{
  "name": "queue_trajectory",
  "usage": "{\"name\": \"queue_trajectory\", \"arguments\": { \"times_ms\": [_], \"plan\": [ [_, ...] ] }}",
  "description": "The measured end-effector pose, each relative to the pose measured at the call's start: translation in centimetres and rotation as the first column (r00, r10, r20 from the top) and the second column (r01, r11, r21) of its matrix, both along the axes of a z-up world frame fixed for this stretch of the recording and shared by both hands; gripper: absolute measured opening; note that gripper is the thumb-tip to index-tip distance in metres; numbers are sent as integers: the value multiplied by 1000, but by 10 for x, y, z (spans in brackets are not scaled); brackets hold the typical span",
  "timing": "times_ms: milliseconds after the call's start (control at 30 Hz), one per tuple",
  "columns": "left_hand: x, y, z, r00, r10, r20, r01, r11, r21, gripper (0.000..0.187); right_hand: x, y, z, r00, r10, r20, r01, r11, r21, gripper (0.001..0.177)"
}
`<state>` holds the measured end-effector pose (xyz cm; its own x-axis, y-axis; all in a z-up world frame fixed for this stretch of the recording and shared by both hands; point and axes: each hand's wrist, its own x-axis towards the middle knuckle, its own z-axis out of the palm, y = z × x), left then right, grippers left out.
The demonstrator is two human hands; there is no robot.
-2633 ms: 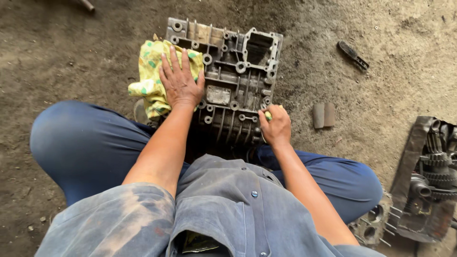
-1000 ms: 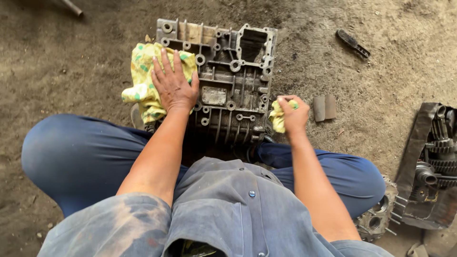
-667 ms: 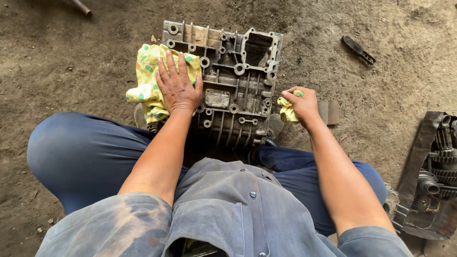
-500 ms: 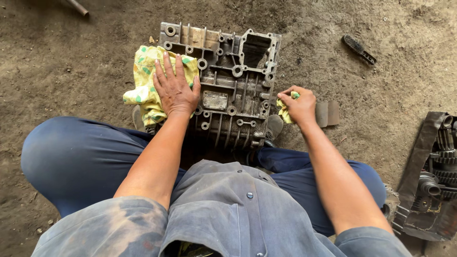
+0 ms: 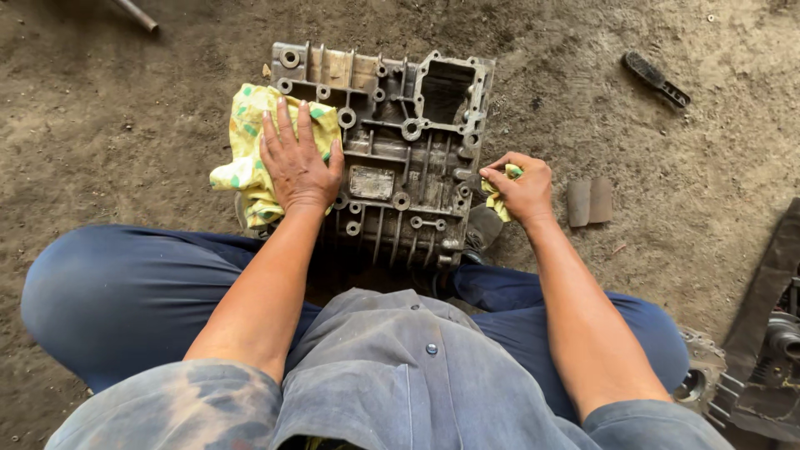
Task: The person wipes and cleans an engine casing using a yellow cloth and then uses a small tool to point at or scrape several openings on the metal component.
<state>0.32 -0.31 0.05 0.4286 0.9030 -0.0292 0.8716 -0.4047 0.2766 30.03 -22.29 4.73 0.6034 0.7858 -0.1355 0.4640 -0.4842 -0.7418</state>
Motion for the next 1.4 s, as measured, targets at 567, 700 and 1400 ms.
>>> {"name": "queue_trajectory", "arguments": {
  "times_ms": [567, 700, 1400],
  "plan": [
    [-2, -2, 2, 998, -3, -59, 5, 1000, 22, 78, 11, 19, 7, 968, 250, 11, -250, 968, 5, 14],
    [-1, -1, 1, 997, -4, -71, 6, 1000, 24, 79, 9, 24, 16, 962, 272, 8, -271, 962, -41, 14],
    [1, 0, 3, 997, 7, -81, -10, 999, -44, 78, 18, 38, 11, 935, 352, -43, -354, 923, -148, 19]
  ]
}}
